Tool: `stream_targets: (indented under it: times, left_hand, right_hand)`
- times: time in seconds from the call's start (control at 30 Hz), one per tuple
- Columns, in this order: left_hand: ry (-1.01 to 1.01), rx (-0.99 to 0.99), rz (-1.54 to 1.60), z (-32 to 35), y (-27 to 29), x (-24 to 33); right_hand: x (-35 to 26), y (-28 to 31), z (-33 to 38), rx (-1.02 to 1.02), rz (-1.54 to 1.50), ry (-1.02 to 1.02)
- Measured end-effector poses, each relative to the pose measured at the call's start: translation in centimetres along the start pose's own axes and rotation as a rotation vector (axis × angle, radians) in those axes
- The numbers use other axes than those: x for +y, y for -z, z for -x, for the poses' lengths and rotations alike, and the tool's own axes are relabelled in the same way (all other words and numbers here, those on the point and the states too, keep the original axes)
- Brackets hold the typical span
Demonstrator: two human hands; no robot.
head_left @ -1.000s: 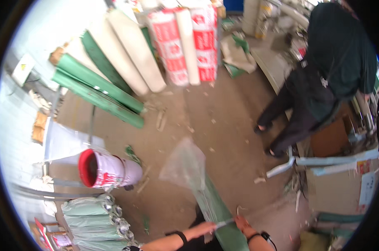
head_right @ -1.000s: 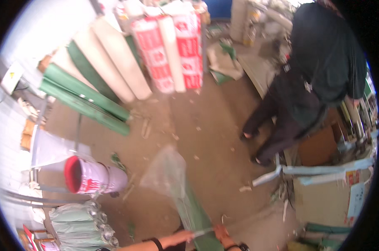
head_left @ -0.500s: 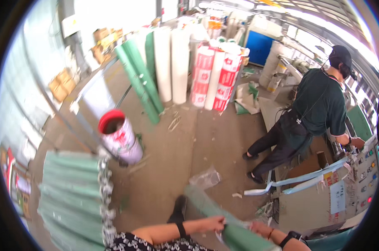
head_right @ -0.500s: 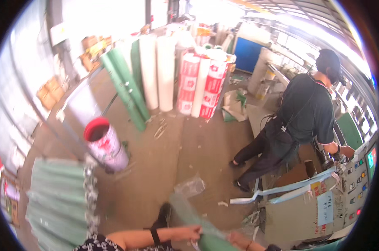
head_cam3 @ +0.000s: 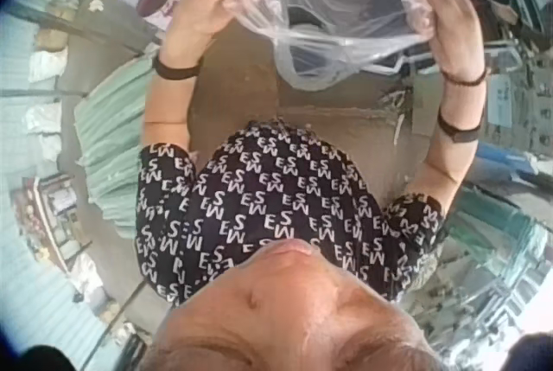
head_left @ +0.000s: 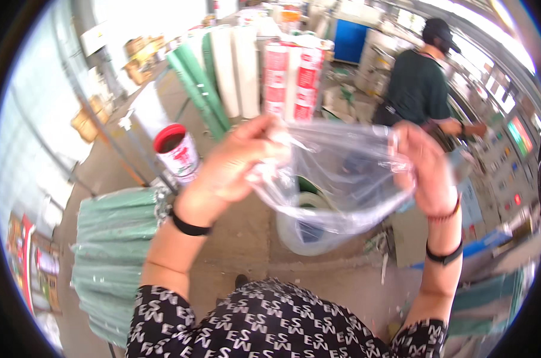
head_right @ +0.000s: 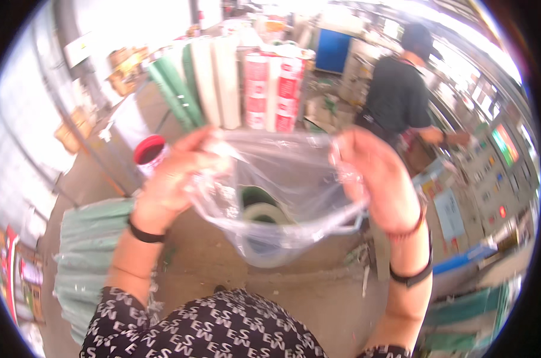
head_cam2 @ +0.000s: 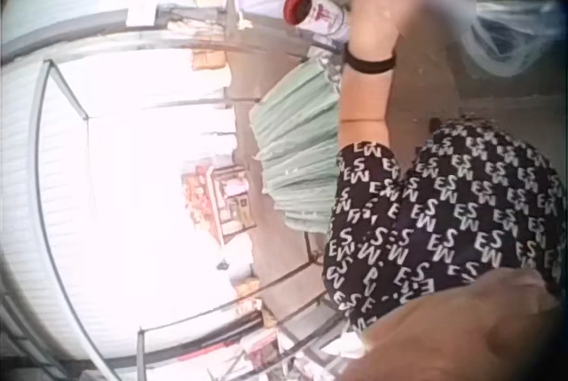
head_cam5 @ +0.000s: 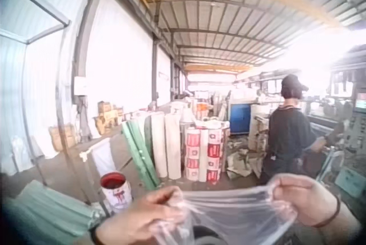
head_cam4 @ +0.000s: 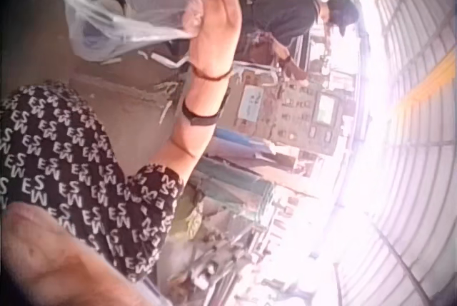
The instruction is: Packing rolls of green material into plastic bags and placing them on a storage rack.
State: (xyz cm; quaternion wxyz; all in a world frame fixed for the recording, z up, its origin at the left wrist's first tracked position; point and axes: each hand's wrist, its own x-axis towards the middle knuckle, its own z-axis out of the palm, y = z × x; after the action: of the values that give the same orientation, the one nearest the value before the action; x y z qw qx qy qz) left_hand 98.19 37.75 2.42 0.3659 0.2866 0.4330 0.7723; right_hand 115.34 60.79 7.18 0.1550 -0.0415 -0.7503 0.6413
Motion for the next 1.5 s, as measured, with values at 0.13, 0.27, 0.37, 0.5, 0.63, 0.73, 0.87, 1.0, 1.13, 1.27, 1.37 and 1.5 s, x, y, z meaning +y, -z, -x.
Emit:
stream_targets:
  times: [0.13,0.27,0.37,0.5,0.63,0.73,0.87,1.0,1.13,1.27,1.37,1.5]
  left_hand:
    - [-0.062,-0.134,-0.411,-1.2,0.3,4.2]
    - [-0.371,-0.160,-1.147,-1.5,-0.9,6.9]
    - [-0.706,-0.162,-1.639,-0.6,-2.4,9.6]
    - [-0.199,-0.038,-0.998,1.4,-0.3,11.5]
    - [-0.656,0.084,-0.558,1.6,6.6,1.2]
    - [-0.427,-0.134,-0.932,0.5,9.0,-7.7]
    - [-0.348,-0.149,-0.689,-3.0,4.3,-9.1]
    - [-0.436,-0.146,-0.506,-3.5,1.8,-9.3]
    - [-0.576,-0.094,-0.435,-2.0,-0.2,-5.6]
    - [-0.373,-0.235,-0.244,-2.1,-0.7,-2.7]
    - [-0.148,-0.220,-0.145,-1.9,1.8,-5.2]
    - [-0.365,-0.287,-0.259,-1.3,-1.2,-5.0]
  right_hand:
    - [-3.0,2.8,0.0,-0.208,0.313,0.082]
    - [-0.5,3.4,-0.9,-0.140,1.091,0.281]
    - [-1.9,3.0,-0.5,-0.080,1.299,0.278]
    - [-3.5,4.1,2.4,0.167,0.665,0.268]
    - [5.0,4.6,6.0,0.210,-0.016,0.563]
    - [12.6,-0.4,4.8,-0.009,0.201,0.324]
    - [12.1,-6.1,0.2,0.149,0.000,0.261]
    - [11.2,-8.3,-2.2,0.366,0.208,0.440]
    - [4.9,-8.7,-3.6,0.414,0.574,0.900]
    - [1.8,-9.2,-3.9,0.414,0.543,0.799]
    - [4.1,-9.9,-4.7,0.363,0.261,0.595]
    - [4.2,-8.8,-4.0,0.345,0.703,0.780]
